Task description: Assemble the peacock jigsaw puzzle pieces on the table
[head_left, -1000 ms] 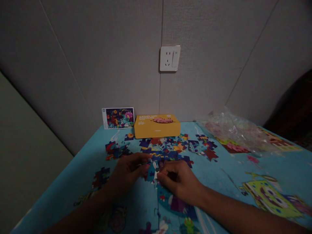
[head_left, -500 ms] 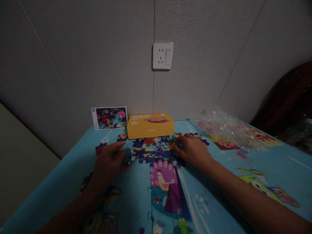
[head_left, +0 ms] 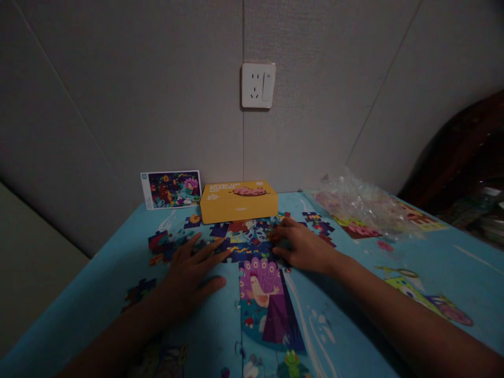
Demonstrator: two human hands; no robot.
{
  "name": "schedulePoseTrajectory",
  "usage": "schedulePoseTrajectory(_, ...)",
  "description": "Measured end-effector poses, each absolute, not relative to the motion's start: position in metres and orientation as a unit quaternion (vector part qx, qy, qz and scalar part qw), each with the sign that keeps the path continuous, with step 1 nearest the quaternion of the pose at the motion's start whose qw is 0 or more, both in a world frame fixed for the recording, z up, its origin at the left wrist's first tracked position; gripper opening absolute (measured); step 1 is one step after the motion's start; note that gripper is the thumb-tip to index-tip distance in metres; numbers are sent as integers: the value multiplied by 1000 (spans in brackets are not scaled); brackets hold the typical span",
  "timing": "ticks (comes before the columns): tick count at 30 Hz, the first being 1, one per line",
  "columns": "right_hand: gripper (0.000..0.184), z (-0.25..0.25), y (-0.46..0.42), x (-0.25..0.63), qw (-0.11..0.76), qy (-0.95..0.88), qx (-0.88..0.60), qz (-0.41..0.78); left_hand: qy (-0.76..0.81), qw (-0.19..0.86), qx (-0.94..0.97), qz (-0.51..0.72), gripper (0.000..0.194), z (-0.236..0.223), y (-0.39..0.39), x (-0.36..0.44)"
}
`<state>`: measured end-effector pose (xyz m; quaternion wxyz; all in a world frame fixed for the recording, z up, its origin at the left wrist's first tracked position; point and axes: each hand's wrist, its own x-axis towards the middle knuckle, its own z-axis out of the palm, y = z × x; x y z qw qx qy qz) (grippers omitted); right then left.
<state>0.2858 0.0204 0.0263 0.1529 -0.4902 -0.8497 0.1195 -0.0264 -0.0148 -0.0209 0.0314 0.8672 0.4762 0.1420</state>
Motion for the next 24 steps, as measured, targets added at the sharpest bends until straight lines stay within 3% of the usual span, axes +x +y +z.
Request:
schedulePoseTrajectory(5, 25, 30, 22, 287, 151, -861, -474, 103, 522, 11, 837, 164, 53, -24, -10, -29)
schedulePoseTrajectory(9, 21, 28, 10, 270, 170, -877, -436, 106, 495, 7, 851, 174, 43, -21, -14, -26)
schedulePoseTrajectory(16, 41, 22, -8, 255, 143, -882, -426, 140, 504, -5, 844, 184, 41, -23, -14, -26)
schedulePoseTrajectory(24, 39, 21, -2, 259, 161, -894, -384, 164, 509, -8, 840, 187, 44, -22, -11, -27)
